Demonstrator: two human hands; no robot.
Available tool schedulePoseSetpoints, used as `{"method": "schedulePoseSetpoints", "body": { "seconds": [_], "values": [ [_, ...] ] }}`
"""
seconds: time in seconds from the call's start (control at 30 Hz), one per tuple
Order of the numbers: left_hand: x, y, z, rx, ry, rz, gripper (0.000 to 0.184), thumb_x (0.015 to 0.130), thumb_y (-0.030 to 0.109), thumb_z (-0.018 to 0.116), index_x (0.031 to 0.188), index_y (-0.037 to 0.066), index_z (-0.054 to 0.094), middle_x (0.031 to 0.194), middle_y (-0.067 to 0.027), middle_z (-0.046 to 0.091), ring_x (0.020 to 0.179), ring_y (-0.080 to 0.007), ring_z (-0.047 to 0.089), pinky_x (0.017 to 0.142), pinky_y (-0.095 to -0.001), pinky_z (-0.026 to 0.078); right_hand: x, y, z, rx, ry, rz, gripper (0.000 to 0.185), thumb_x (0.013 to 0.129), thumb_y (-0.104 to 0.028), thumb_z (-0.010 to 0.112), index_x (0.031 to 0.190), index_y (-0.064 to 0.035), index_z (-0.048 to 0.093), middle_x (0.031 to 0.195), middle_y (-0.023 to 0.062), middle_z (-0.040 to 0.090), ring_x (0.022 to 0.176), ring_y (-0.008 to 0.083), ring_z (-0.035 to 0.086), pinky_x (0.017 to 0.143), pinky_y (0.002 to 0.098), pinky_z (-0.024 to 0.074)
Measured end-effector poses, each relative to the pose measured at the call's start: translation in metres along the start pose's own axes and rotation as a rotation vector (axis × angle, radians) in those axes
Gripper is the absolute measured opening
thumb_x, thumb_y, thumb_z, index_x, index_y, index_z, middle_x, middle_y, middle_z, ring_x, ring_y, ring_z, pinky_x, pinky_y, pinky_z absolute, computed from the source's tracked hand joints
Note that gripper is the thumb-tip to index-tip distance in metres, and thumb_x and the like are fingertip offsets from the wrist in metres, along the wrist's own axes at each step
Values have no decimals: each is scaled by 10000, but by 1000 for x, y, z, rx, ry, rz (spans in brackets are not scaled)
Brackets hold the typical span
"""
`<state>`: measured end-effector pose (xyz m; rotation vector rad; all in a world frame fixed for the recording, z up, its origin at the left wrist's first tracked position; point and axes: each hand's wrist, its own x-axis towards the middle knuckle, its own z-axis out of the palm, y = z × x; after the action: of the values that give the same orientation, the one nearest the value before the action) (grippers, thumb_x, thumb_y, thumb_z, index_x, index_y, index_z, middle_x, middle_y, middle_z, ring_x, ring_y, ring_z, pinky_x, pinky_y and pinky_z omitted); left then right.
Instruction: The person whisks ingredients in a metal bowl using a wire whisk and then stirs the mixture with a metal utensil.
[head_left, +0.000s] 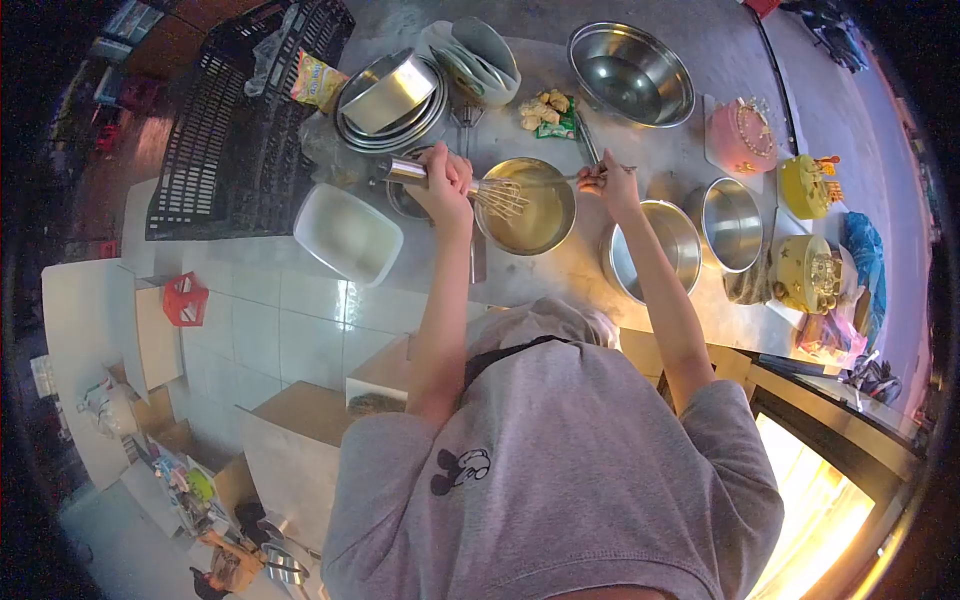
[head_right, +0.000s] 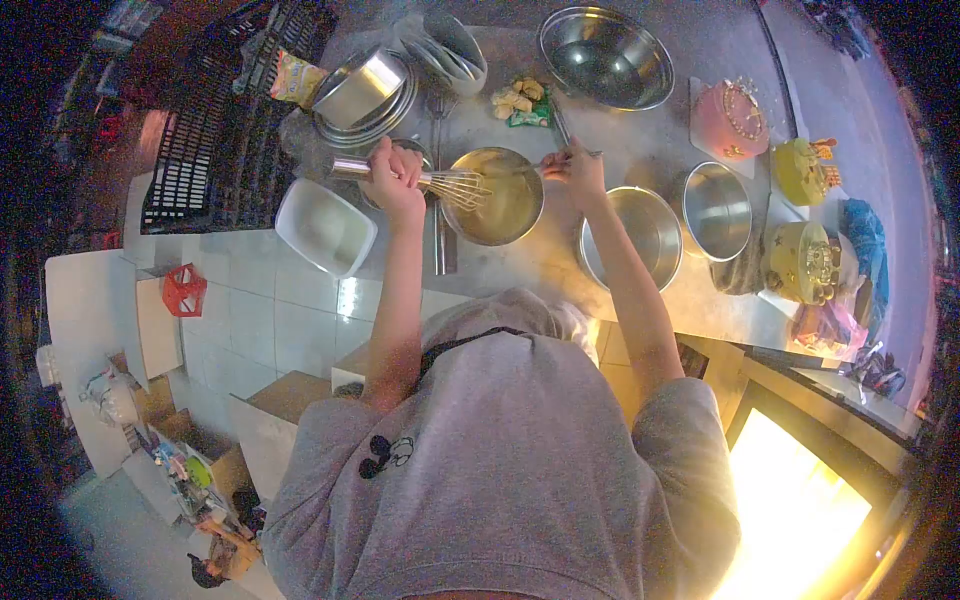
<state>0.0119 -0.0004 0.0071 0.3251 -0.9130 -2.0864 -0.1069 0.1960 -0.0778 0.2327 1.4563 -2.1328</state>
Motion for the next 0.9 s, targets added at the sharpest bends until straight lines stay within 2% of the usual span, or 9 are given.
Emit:
{"method": "schedulePoseSetpoints", "body": {
  "seconds": [0.1, 0.2, 0.3, 0.43, 0.5, 0.6, 0.7, 0.8, 0.9],
  "values": [
    [0, -4, 0, -22, -6, -26, 346, 748, 60, 490, 495, 104, 258, 400, 9, 280, 313, -70, 222, 341, -212, 192, -4, -11, 5, -439, -50, 265, 404, 841, -301, 389, 557, -15, 414, 590, 169, 524, 493, 233, 539, 449, 298, 451],
    [0, -4, 1, -38, -7, -28, 351, 747, 65, 498, 500, 108, 253, 400, 10, 280, 312, -69, 224, 336, -211, 188, -1, -6, 2, -86, -7, 115, 412, 847, -295, 370, 544, -19, 407, 580, 174, 525, 467, 235, 531, 424, 305, 445],
    [-1, 0, 4, 17, -35, -3, 358, 741, 69, 514, 501, 111, 251, 400, 12, 281, 310, -67, 221, 328, -209, 184, -1, -14, 3, -433, 5, 269, 419, 856, -290, 346, 542, -18, 402, 558, 173, 523, 426, 234, 513, 386, 310, 426],
    [-2, -5, 5, -7, -16, -28, 365, 733, 67, 529, 499, 112, 252, 400, 15, 282, 305, -65, 219, 322, -208, 183, -5, -22, 5, -272, -51, 207, 427, 854, -302, 354, 538, -20, 407, 560, 174, 533, 397, 231, 498, 373, 310, 426],
    [-3, -5, 5, -8, -62, -32, 366, 732, 70, 536, 499, 110, 257, 401, 17, 284, 304, -64, 223, 320, -204, 183, -3, -18, 4, -366, -36, 0, 437, 851, -311, 368, 533, -17, 422, 572, 176, 542, 410, 221, 510, 388, 295, 437],
    [-4, -6, 8, 22, -90, -18, 362, 734, 70, 538, 498, 108, 266, 399, 17, 285, 301, -64, 228, 317, -202, 179, -7, -23, 3, -464, -195, 249, 443, 847, -317, 384, 528, -13, 435, 565, 170, 545, 427, 212, 527, 393, 283, 445],
    [-5, -5, 9, 35, -113, -31, 364, 738, 64, 534, 491, 105, 271, 396, 16, 287, 300, -64, 228, 316, -203, 168, -9, -16, 5, -271, -24, -74, 450, 840, -328, 401, 523, -11, 438, 538, 162, 536, 427, 210, 527, 379, 275, 429],
    [-7, -5, 12, 33, -138, -56, 369, 742, 54, 526, 486, 104, 265, 395, 13, 288, 301, -64, 233, 316, -206, 158, -8, -19, -1, -530, -168, 111, 473, 835, -348, 399, 504, -16, 456, 514, 145, 532, 382, 191, 510, 360, 269, 424],
    [-8, -5, 13, 67, -165, -43, 372, 746, 52, 520, 487, 101, 258, 399, 9, 295, 309, -65, 243, 317, -208, 150, -6, -20, -1, -255, -180, 9, 484, 836, -365, 392, 517, -9, 468, 504, 135, 526, 376, 191, 501, 359, 262, 417]
  ]
}}
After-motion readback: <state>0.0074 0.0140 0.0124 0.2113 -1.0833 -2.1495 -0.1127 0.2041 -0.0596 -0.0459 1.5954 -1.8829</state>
